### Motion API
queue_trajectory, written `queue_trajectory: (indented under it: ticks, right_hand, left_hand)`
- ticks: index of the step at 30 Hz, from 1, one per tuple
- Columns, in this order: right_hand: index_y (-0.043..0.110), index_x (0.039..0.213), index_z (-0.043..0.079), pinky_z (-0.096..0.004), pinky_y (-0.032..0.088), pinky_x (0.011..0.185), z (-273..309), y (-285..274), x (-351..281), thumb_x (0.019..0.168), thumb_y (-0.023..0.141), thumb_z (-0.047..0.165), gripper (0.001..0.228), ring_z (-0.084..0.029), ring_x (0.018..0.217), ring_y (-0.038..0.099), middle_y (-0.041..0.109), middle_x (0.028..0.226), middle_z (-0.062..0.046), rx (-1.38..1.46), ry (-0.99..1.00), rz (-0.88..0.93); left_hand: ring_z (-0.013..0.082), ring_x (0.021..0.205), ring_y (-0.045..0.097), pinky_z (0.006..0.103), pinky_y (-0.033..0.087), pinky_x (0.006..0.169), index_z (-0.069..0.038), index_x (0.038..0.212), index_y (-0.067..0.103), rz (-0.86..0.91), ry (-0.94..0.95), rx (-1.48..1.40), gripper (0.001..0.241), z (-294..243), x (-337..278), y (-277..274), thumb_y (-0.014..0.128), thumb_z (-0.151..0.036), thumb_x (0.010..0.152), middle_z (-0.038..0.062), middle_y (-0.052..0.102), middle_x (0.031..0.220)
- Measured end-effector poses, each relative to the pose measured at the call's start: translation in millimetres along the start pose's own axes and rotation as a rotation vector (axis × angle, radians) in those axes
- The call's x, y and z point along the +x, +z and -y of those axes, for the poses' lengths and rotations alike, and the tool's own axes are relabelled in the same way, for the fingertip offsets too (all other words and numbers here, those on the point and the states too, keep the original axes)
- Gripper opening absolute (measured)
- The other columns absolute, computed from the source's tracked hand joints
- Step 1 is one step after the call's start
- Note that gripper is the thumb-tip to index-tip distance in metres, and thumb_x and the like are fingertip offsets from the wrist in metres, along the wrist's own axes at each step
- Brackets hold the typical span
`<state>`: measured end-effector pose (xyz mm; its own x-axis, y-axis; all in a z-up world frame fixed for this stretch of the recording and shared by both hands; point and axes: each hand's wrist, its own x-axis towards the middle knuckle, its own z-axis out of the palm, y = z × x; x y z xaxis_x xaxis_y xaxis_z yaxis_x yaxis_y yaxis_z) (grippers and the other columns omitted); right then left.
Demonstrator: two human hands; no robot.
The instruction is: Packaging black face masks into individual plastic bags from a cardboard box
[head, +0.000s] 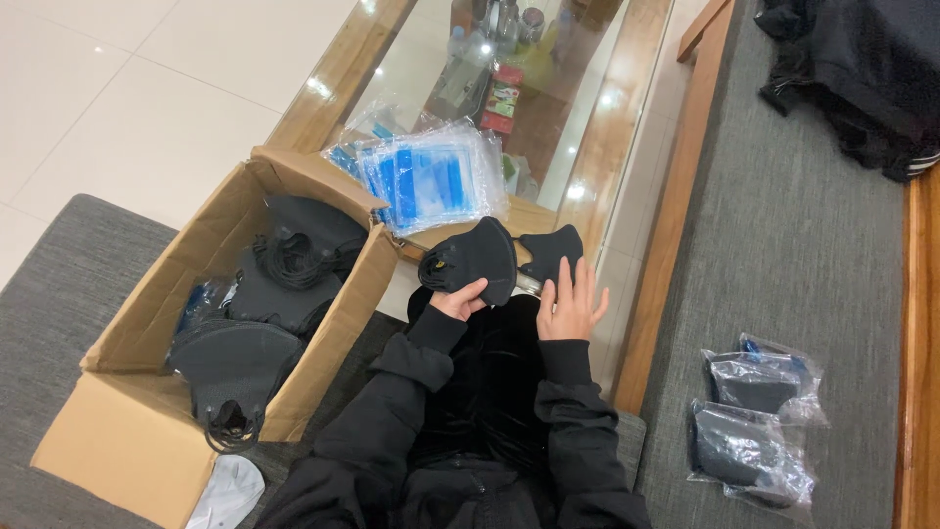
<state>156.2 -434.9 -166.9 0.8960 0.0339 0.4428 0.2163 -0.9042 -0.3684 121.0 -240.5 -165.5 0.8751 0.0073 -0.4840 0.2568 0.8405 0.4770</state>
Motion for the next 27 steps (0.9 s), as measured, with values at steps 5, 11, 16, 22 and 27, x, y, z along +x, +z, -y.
queue_trajectory:
  ticks: [5,11,16,22,27]
  right_hand:
    - [0.057,0.148,0.01,-0.056,0.039,0.112,37.9,-13.7,10.1,0.103,0.062,0.026,0.048,-0.044,0.134,0.052,0.057,0.143,-0.023,0.367,-0.084,-0.074]
    - [0.04,0.158,0.012,-0.052,0.057,0.095,95.3,-48.2,6.4,0.101,0.062,0.028,0.063,-0.047,0.118,0.064,0.059,0.136,-0.034,0.628,0.238,0.306]
    - [0.037,0.16,0.018,-0.054,0.06,0.083,86.9,-36.1,-2.0,0.103,0.058,0.028,0.062,-0.046,0.111,0.067,0.063,0.131,-0.032,0.589,0.245,0.321]
    - [0.029,0.163,0.014,-0.053,0.054,0.097,79.2,-20.4,-8.5,0.107,0.049,0.027,0.061,-0.045,0.123,0.061,0.058,0.141,-0.028,0.487,0.097,0.26]
    - [0.037,0.16,0.008,-0.051,0.05,0.104,71.7,-2.2,-12.0,0.105,0.054,0.023,0.06,-0.045,0.129,0.057,0.055,0.143,-0.028,0.339,-0.11,0.087]
  left_hand:
    - [0.0391,0.102,0.073,0.0515,0.063,0.087,-0.01,0.134,0.066,0.004,0.023,0.018,0.05,15.0,25.8,-18.9,0.082,-0.001,0.087,0.016,0.073,0.12]
    - [0.0399,0.101,0.073,0.0523,0.063,0.086,-0.008,0.134,0.066,0.01,0.03,0.03,0.052,3.8,8.9,-3.9,0.086,-0.003,0.086,0.017,0.073,0.12]
    - [0.0401,0.094,0.074,0.0519,0.066,0.077,-0.01,0.127,0.07,-0.005,-0.005,0.051,0.046,0.8,14.8,-4.2,0.087,-0.005,0.084,0.018,0.075,0.113]
    - [0.041,0.1,0.071,0.0517,0.064,0.083,-0.004,0.136,0.063,-0.013,0.065,0.12,0.06,11.5,29.5,-16.0,0.09,-0.003,0.082,0.021,0.07,0.125]
    - [0.0428,0.1,0.07,0.0524,0.064,0.081,-0.002,0.138,0.059,-0.035,0.08,0.135,0.064,9.3,28.6,-11.0,0.09,-0.003,0.082,0.022,0.069,0.126]
